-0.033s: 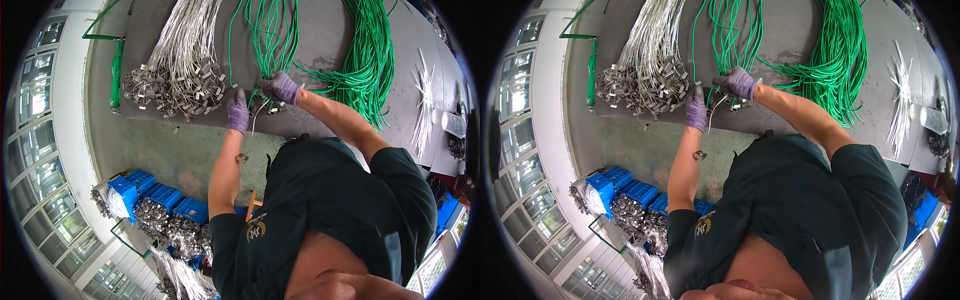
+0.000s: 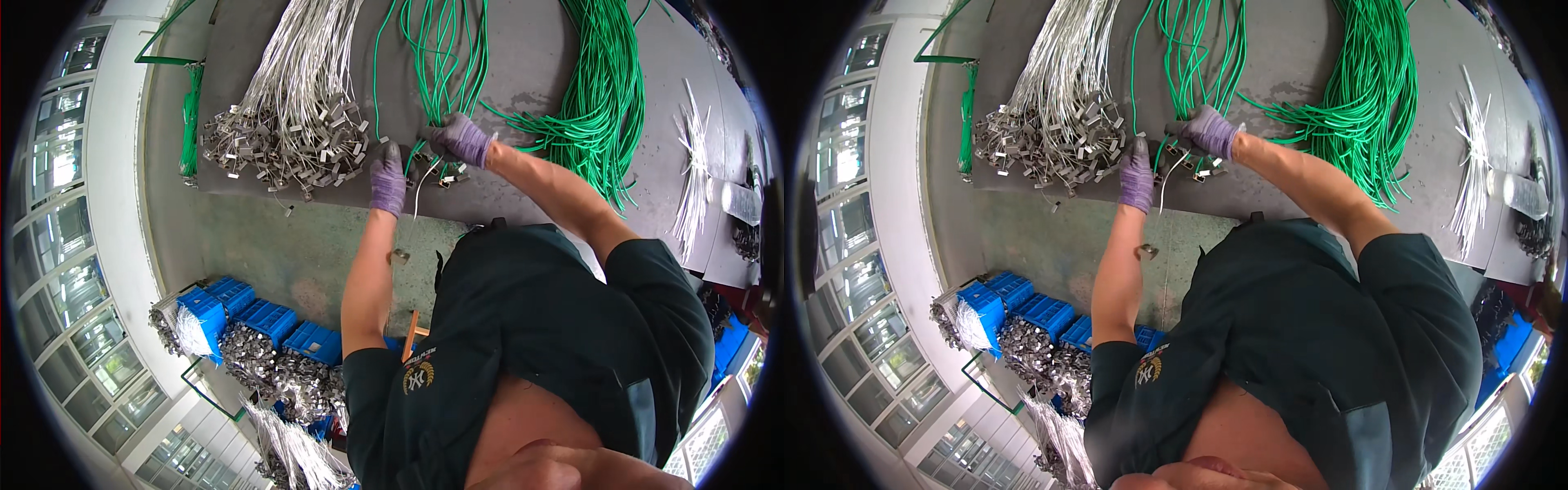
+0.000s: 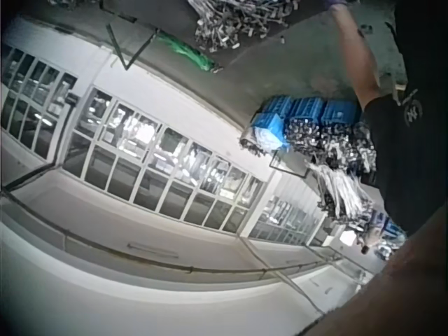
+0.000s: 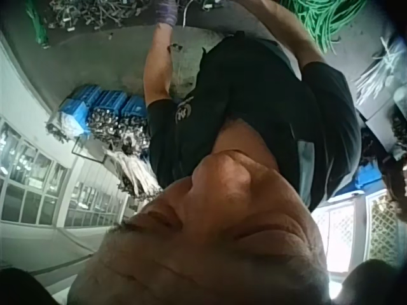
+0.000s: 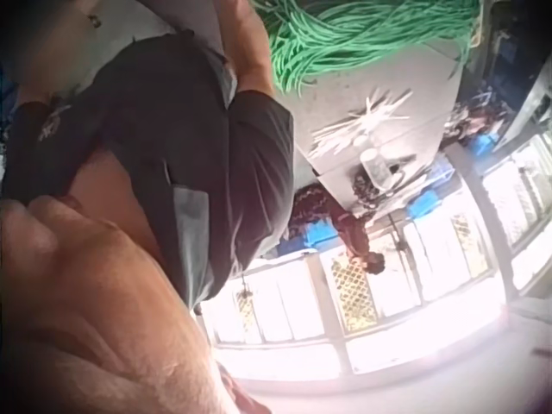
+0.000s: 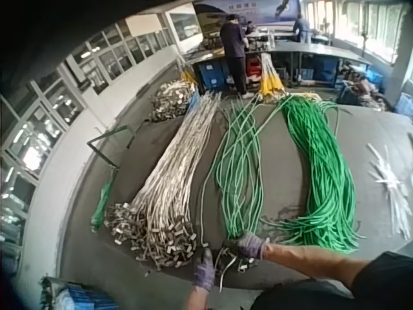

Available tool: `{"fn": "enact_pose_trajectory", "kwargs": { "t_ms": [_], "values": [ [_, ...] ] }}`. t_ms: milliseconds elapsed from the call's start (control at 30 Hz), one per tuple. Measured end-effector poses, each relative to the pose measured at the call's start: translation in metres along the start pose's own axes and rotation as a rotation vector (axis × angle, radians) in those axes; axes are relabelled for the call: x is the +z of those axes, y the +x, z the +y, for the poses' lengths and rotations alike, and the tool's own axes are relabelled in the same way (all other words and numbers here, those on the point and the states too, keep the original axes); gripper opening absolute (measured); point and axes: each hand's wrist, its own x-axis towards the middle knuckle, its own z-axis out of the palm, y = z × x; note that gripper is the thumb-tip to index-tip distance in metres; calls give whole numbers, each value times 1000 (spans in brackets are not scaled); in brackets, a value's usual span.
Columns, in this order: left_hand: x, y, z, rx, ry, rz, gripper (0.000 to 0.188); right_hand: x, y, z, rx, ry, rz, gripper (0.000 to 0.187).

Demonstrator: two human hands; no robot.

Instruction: Sorting, untangling, and bundling large groups of green and silver electrical cables on an assembly table.

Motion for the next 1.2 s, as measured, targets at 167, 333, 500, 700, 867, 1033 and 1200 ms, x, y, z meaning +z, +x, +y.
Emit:
{"fn": "enact_pose_trajectory", "kwargs": {
  "t_ms": [167, 333, 500, 700, 867, 1033, 1200],
  "values": [
    [-20, 0, -17, 380, 513, -67, 45, -39, 20, -9, -55, 10, -85, 30],
    [-20, -21, 3, 133, 284, -372, 31, -62, 40, 2, -63, 276, 15, 19],
    [-5, -30, -22, -75, -19, -358, 23, -40, 33, -9, -67, 164, 110, 24],
    [4, -39, -21, -218, -190, -330, 33, -40, 18, -13, 32, -160, 165, 42],
    [7, -41, -22, -210, -220, -352, 35, -29, 4, -10, -65, -101, 117, 42],
    [22, -58, -13, -443, -643, -398, 33, -17, 22, 43, -239, -4, 285, 38],
    [24, -76, -14, -391, -578, -434, 29, -44, 55, 82, -289, -71, 188, 30]
  ]
}}
